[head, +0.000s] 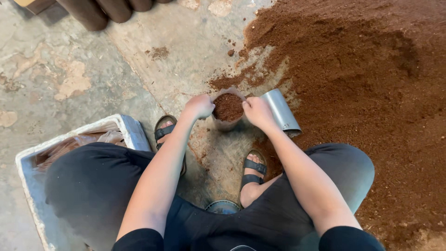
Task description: The person sits on the floor and fills small plastic bags with a brown granular substance from a pile. They use a cylindrical scoop to transfer the material into the bags and then tie the bags closed with their hands.
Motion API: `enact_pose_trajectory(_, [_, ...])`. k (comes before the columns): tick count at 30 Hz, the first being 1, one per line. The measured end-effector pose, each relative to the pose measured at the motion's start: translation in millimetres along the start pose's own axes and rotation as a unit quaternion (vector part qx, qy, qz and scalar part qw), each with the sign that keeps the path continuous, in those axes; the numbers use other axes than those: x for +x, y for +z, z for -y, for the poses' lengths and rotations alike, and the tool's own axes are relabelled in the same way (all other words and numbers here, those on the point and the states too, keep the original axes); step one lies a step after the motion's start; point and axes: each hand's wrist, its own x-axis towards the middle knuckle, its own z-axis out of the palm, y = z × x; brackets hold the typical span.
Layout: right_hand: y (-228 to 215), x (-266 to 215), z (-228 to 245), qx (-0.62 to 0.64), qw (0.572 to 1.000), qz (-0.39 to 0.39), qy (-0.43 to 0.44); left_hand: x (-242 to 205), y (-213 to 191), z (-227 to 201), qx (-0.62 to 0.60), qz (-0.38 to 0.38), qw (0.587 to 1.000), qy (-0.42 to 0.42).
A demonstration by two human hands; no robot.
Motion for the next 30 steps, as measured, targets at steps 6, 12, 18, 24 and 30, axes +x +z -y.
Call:
enact_pose_trajectory(6, [-25.6,-17.9,-29.0,0.046,0.998,-0.037,-0.028,-56.4,-50.1,-46.7,0.018,-0.07,0.993,0.096])
enact_pose_trajectory(12, [-111.7,-71.7,64.5,-0.012,0.995,0.091,0.043,-84.0,-69.1,-84.7,-0.016,-0.192,0.976,0.102])
enact_pose_trajectory(18, [-82.2,-34.0,53.4,-0.054,0.996,-0.008,0.072,-73.7,-38.1,-58.5,-0.123,-0.093,0.987,0.04])
enact_pose_trajectory(24, [-2.2,26.1,-17.9,-0.077,0.996,-0.032,0.015,-44.0,-14.5,-42.6,-0.119,0.011,0.993,-0.002])
enact_pose_trajectory(30, [16.4,-52.2,4.3,-0.059,0.996,0.045,-0.057,-6.8,-5.3,11.5,0.012,-0.041,0.999,0.011])
